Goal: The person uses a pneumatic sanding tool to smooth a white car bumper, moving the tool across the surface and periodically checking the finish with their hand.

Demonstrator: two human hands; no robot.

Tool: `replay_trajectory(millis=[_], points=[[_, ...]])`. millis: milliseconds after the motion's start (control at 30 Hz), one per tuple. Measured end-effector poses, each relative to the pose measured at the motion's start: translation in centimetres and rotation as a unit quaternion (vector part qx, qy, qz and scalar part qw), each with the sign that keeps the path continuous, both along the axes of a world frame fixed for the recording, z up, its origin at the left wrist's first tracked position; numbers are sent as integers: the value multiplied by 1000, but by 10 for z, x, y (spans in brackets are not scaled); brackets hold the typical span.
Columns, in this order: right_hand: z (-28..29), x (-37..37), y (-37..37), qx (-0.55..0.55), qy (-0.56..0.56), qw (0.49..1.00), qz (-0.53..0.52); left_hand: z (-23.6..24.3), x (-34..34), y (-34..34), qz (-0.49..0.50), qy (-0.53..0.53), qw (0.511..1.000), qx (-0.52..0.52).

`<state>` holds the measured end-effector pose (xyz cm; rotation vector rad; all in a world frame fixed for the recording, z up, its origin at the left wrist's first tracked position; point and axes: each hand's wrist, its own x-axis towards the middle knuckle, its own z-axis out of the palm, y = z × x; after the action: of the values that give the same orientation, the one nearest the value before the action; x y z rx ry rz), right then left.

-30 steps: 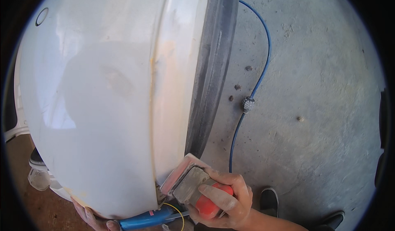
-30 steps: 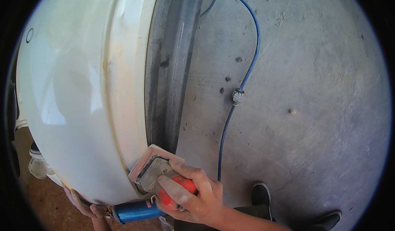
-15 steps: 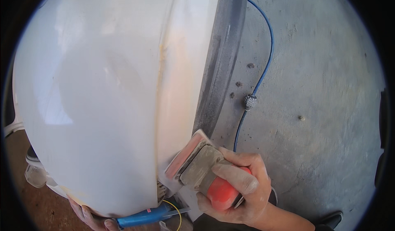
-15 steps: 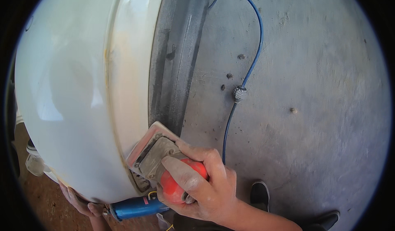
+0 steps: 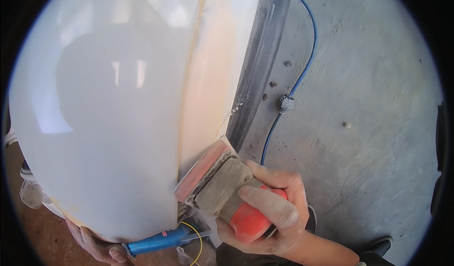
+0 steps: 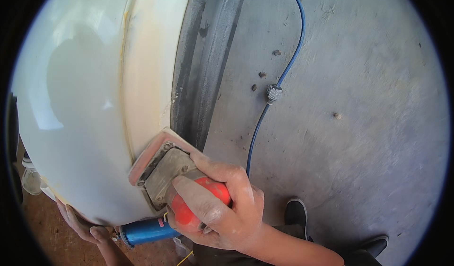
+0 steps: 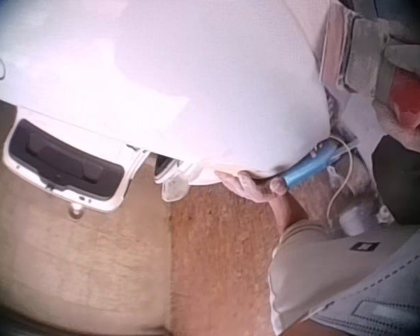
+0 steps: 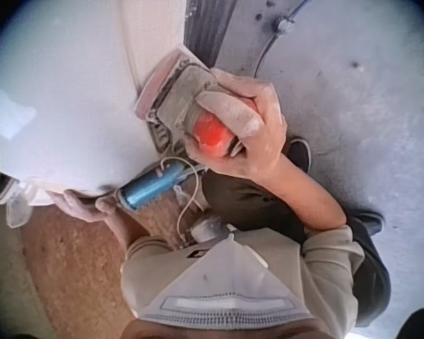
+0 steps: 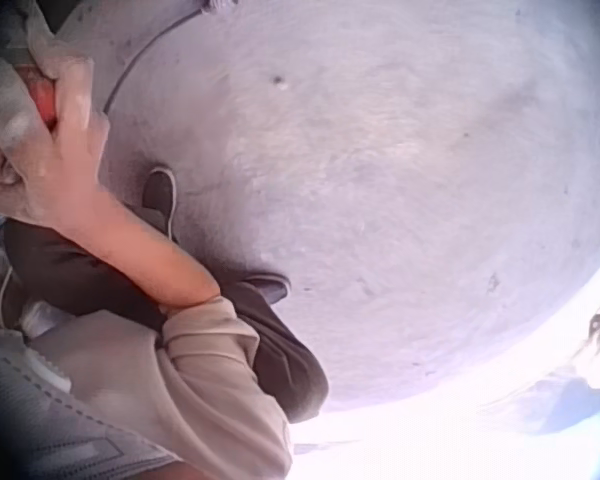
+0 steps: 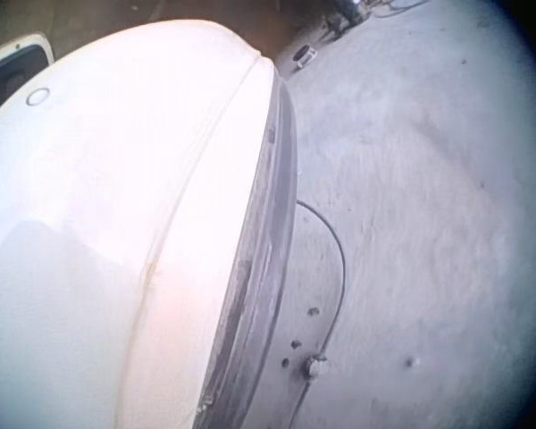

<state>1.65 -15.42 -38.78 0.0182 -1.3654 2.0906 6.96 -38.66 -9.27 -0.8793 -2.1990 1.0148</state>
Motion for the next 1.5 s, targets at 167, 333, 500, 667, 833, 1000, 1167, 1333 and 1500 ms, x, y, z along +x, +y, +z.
replay_trajectory(millis=[167, 333, 500, 667, 833, 1000, 1167, 1333, 1500], points=[[-5, 19, -24, 11, 42, 999, 22, -3, -1, 2, -4, 3, 1000, 10], [-13, 23, -27, -65, -28, 996, 55, 0, 1, 0, 7, 3, 1000, 9], [-5, 7, -17, -46, 10, 998, 39, -7, 2, 1, 4, 12, 999, 30], [-23, -11, -2, -62, -5, 998, 2, -10, 3, 2, -5, 1, 999, 38], [-17, 15, -24, -38, -21, 998, 39, -5, 2, 5, 4, 7, 1000, 16], [-32, 19, -29, -15, -8, 1000, -5, -13, 1, 9, 0, 22, 999, 24], [-19, -53, 58, 33, -25, 996, -82, -11, 6, 13, 25, 22, 999, -13], [2, -101, 113, 274, 175, 930, -174, -4, 8, 14, 12, 5, 999, -32], [-5, 5, 30, 154, -31, 986, -51, -13, 11, 18, 51, 21, 998, -34]])
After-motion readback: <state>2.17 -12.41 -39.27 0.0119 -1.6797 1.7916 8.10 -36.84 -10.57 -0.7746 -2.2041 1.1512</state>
